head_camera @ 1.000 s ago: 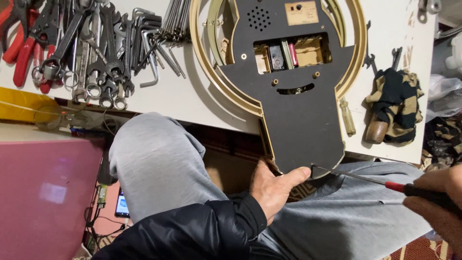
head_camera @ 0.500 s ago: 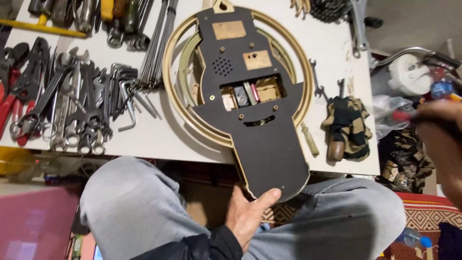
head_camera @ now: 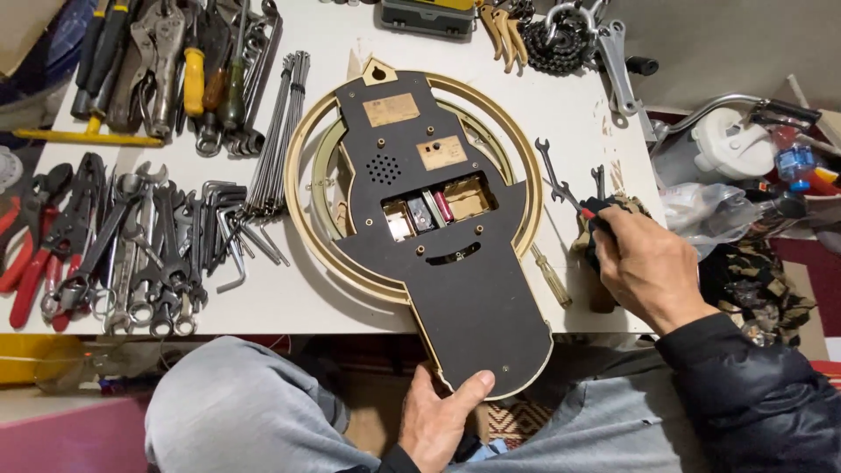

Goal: Disassembling a decorative wall clock to inspect the interior and then polishing the exterior frame and glass.

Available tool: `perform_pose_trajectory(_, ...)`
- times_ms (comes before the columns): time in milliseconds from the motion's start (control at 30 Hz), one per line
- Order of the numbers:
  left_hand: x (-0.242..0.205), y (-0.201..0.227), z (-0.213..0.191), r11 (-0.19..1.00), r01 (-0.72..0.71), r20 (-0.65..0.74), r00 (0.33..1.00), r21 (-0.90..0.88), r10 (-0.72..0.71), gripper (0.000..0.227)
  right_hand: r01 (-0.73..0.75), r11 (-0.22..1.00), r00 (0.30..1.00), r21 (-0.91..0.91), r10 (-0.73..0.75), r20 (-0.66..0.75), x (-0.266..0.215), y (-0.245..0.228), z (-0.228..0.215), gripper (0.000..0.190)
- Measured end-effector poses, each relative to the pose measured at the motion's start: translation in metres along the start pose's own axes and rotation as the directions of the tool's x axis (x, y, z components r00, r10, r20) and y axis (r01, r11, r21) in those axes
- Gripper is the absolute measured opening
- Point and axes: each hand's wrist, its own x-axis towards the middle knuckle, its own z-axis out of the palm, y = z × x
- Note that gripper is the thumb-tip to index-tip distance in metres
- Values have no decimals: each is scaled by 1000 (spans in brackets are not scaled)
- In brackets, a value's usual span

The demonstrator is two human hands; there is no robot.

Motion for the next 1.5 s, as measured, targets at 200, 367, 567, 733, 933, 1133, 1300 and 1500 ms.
perform_pose_trajectory(200,16,-4,-24,947,-262,-109,963,-186,245,106,11,995,941,-104,24,338,-1,11,39,26)
perform_pose_trajectory(367,-26,95,-53,974,-180,-342,932,-138,124,86,61,994,939,-96,-24,344,1,18,61,25)
perform_pose_trajectory(567,-19,148,-81,974,-207,-424,893,-92,150,82,48,996,952,-70,-24,304,10,19,66,20)
perform_pose_trajectory(733,-11,171,-94,946,-294,-401,890,-140,217,47,-223,944,952,244,156,264,14,-41,-7,57)
perform_pose_trajectory(933,19,176,-110,941,-298,-420,884,-163,207,29,-361,829,828,428,74,556,-34,-107,-14,120)
perform_pose_trajectory(1133,44,171,-124,940,-316,-412,879,-125,241,29,-254,850,926,461,76,369,-69,-132,8,126)
perform_pose_trajectory(1300,52,170,-128,925,-340,-413,877,-168,247,21,-150,895,975,420,63,214,-71,-143,19,129)
perform_pose_trajectory(1500,38,178,-123,893,-412,-388,865,-184,319,16,-179,902,972,392,100,214,-66,-146,24,138)
